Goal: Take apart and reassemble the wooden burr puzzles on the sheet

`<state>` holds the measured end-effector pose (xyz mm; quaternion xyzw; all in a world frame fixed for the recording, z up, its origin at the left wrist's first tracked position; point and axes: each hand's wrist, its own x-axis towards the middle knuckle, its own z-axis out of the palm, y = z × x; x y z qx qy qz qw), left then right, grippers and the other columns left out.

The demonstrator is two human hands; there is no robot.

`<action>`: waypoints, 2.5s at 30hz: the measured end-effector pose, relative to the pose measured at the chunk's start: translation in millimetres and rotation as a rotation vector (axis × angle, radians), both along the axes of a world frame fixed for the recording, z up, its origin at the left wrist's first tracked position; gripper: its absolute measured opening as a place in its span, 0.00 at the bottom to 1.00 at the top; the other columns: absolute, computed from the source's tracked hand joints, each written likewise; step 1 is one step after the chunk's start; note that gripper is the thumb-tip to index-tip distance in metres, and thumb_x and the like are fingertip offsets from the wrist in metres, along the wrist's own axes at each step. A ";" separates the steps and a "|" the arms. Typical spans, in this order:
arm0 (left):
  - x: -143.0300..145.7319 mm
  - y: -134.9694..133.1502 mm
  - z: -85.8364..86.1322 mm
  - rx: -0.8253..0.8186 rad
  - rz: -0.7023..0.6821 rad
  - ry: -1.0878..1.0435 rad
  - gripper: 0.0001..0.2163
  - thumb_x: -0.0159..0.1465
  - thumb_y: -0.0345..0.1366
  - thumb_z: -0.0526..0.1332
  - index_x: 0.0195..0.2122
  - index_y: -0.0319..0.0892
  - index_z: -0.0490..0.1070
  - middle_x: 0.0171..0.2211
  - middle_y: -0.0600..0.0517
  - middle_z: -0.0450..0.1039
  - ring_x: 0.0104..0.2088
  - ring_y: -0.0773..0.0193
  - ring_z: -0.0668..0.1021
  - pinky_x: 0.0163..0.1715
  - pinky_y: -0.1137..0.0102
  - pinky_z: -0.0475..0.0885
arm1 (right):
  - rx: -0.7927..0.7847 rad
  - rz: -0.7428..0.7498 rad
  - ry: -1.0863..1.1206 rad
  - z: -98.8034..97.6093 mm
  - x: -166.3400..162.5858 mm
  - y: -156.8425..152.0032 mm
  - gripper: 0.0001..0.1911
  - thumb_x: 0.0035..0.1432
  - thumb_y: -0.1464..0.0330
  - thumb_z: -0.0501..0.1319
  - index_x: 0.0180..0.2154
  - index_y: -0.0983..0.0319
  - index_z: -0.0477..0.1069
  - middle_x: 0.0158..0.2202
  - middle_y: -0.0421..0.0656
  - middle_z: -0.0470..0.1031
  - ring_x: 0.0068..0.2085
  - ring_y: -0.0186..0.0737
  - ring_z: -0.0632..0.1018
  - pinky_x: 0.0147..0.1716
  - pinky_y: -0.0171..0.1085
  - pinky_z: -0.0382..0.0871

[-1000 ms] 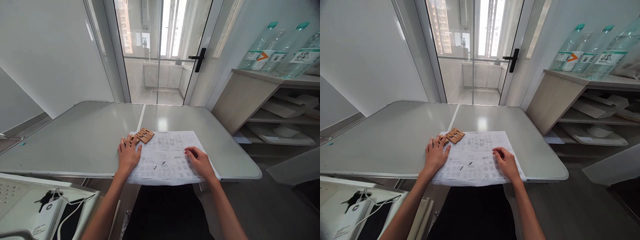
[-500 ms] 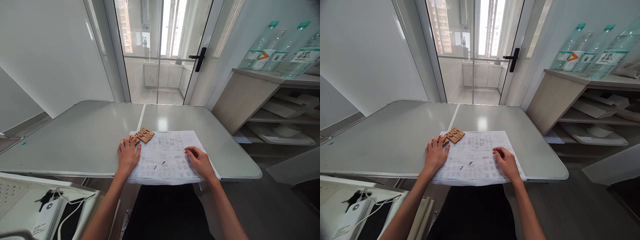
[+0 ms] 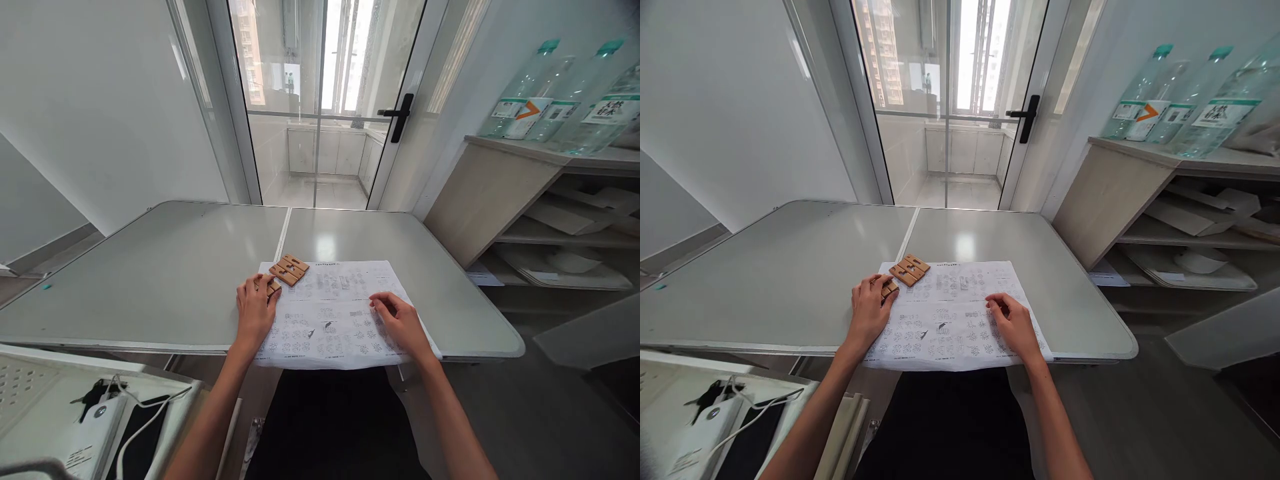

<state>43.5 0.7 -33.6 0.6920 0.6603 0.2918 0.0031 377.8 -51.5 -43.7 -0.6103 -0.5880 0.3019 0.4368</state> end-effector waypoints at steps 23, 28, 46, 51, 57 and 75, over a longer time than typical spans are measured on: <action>68.0 -44.4 21.9 0.096 -0.310 -0.194 0.19 0.67 0.37 0.68 0.58 0.52 0.71 0.58 0.46 0.66 0.58 0.46 0.68 0.59 0.50 0.70 | -0.005 -0.002 -0.019 0.8 0.3 0.3 0.18 0.66 0.53 0.59 0.44 0.57 0.79 0.43 0.46 0.84 0.45 0.49 0.81 0.45 0.43 0.72; 97.4 -47.9 14.5 0.025 -0.485 -0.217 0.23 0.65 0.35 0.70 0.60 0.52 0.68 0.58 0.46 0.68 0.57 0.47 0.69 0.58 0.49 0.71 | 0.010 0.005 -0.023 -0.5 1.5 1.8 0.18 0.66 0.53 0.59 0.44 0.58 0.79 0.42 0.47 0.84 0.44 0.49 0.81 0.46 0.44 0.72; 84.2 -42.3 4.7 -0.123 -0.587 -0.186 0.36 0.61 0.44 0.73 0.67 0.48 0.60 0.61 0.42 0.67 0.62 0.42 0.68 0.62 0.46 0.68 | 0.015 0.008 -0.029 -3.0 2.5 2.8 0.17 0.66 0.53 0.59 0.44 0.57 0.78 0.42 0.46 0.84 0.44 0.49 0.81 0.46 0.43 0.72; 66.6 -39.8 8.1 -0.149 -0.571 -0.203 0.32 0.57 0.48 0.75 0.61 0.46 0.68 0.58 0.42 0.69 0.60 0.42 0.70 0.60 0.46 0.70 | 0.010 0.010 -0.029 -5.5 3.2 3.2 0.18 0.66 0.52 0.59 0.44 0.58 0.78 0.42 0.47 0.84 0.44 0.50 0.81 0.45 0.44 0.72; 59.8 -42.3 12.9 -0.207 -0.545 -0.317 0.30 0.54 0.45 0.77 0.56 0.48 0.72 0.54 0.45 0.69 0.57 0.47 0.73 0.58 0.51 0.72 | 0.001 0.007 -0.063 -3.1 1.8 3.3 0.17 0.66 0.54 0.59 0.43 0.57 0.78 0.42 0.46 0.84 0.43 0.49 0.81 0.45 0.43 0.71; 51.6 -45.2 12.8 -0.278 -0.594 -0.547 0.31 0.60 0.41 0.72 0.63 0.50 0.63 0.39 0.55 0.70 0.33 0.66 0.70 0.39 0.68 0.72 | -0.093 0.255 -0.244 14.6 -43.5 4.3 0.15 0.65 0.55 0.60 0.45 0.57 0.76 0.39 0.44 0.81 0.35 0.44 0.79 0.35 0.41 0.71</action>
